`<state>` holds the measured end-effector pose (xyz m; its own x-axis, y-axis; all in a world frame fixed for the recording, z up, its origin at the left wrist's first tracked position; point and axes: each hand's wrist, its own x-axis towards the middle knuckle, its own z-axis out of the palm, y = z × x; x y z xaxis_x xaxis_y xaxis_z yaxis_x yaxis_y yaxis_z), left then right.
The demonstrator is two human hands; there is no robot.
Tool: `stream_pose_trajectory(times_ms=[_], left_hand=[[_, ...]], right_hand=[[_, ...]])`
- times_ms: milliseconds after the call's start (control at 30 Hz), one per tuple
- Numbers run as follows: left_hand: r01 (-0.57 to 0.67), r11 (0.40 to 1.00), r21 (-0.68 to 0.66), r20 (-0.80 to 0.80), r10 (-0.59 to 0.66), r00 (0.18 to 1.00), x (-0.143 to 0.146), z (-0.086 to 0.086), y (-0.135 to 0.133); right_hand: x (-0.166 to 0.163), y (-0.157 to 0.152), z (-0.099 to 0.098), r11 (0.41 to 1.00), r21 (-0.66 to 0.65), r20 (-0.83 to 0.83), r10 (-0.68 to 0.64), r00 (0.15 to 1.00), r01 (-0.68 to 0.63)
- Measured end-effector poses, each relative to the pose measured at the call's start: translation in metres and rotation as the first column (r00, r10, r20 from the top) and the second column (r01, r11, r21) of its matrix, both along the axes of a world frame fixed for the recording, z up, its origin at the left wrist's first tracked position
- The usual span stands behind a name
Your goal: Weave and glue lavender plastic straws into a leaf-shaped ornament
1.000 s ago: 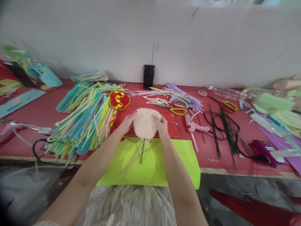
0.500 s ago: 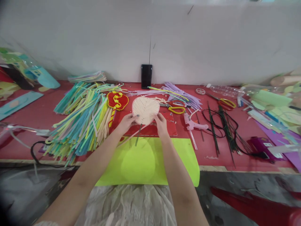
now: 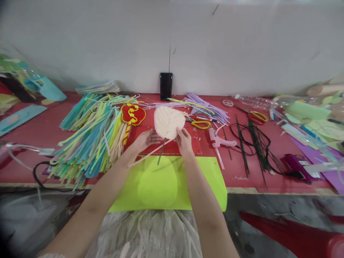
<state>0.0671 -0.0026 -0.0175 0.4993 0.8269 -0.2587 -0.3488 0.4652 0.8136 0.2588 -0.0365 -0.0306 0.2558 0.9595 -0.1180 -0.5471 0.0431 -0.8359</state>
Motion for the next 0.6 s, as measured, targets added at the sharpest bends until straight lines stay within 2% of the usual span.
stream_pose_trajectory(times_ms=[133,267,367,433,500,600], left_hand=[[0.041,0.999,0.009,-0.043,-0.041,0.998,0.006,-0.003,-0.004],[0.269,0.963,0.021,-0.043,-0.268,0.962,0.011,-0.008,-0.01],[0.386,0.922,0.008,0.019,-0.386,0.922,0.015,-0.01,-0.014],[0.349,0.937,-0.007,0.063,-0.348,0.935,0.017,-0.011,-0.015],[0.258,0.966,-0.026,0.08,-0.255,0.964,0.018,-0.013,-0.016],[0.137,0.985,-0.101,0.068,-0.13,0.989,0.017,-0.014,-0.017]], right_hand=[[-0.002,0.001,-0.003,1.0,0.007,-0.027,0.015,1.0,-0.015],[-0.011,0.0,-0.003,0.998,0.049,-0.002,0.025,1.0,-0.024],[-0.017,-0.005,0.001,0.988,0.064,0.012,0.142,0.99,-0.142],[-0.019,-0.008,0.002,0.963,0.057,0.01,0.265,0.964,-0.265],[-0.02,-0.01,0.003,0.937,0.063,0.011,0.343,0.939,-0.343],[-0.02,-0.01,0.001,0.948,0.091,0.033,0.303,0.952,-0.305]])
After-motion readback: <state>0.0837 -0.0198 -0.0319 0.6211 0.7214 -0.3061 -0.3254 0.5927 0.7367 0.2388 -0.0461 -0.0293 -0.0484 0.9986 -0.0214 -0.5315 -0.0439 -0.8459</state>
